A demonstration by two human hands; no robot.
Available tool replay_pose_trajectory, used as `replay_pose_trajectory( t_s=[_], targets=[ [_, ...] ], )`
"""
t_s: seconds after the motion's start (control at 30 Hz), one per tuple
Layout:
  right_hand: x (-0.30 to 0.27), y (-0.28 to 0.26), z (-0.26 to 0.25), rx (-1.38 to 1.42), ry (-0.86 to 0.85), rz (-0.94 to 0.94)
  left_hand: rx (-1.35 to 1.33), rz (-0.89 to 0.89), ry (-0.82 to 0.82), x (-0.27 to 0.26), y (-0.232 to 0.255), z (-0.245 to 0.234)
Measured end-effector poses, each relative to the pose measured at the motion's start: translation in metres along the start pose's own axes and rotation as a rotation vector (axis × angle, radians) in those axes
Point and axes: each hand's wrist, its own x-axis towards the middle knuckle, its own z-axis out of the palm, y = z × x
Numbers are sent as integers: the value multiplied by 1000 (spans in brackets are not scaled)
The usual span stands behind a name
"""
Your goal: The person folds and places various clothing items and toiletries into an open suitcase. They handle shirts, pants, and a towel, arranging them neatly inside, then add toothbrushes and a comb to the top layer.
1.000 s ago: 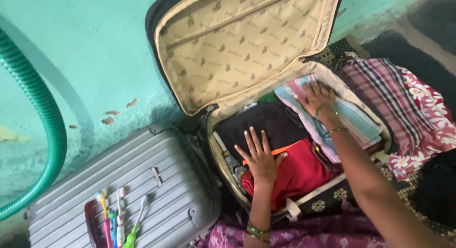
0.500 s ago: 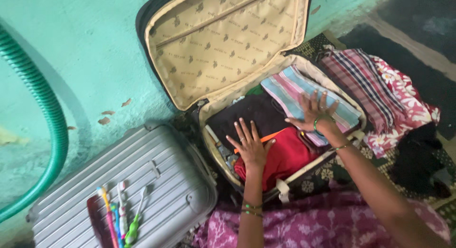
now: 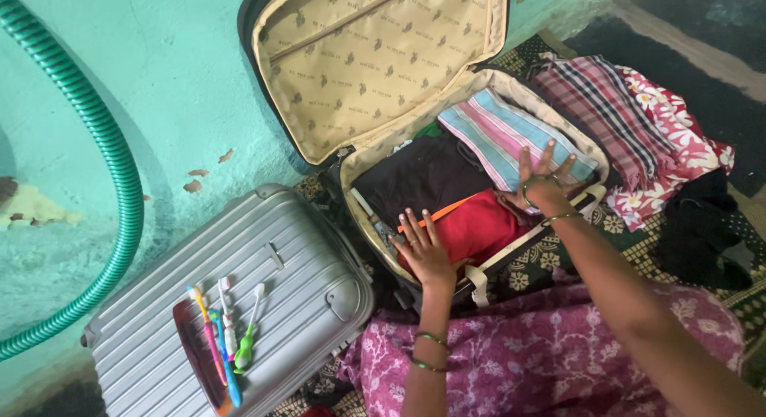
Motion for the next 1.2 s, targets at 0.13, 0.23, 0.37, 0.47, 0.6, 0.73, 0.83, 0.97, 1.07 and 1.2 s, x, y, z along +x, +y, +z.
replay_pose_trajectory(
  t_s=[0.13,0.23,0.37,0.47,0.6,0.73,0.83,0.97,1.07,1.2],
  targets=[
    [11,7,10,-17,24,-55,207,-95,220,2,7,12],
    [25,23,2,-127,15,-189,-137,29,20,-3,1,14],
    [33,49,-15,-167,-233,-413,-504,6,435,-6,-5,12],
    [15,52,-6,-221,-185,-388,-608,60,58,-16,-2,17],
    [-20,22,12,-300,-78,-208,-512,107,-1,-17,-2,25],
    [-19,22,3,-340,-142,-174,-402,115,-43,-12,1,29],
    [2,31,-5,-168,-145,-423,-441,127,23,-15,1,34],
    [13,-10,18,8,176,-562,-484,123,71,-20,0,39],
    [5,-37,33,-20,165,-565,-452,110,98,-20,0,35],
    [12,-37,21,-83,94,-605,-473,105,78,-22,-3,26]
  ],
)
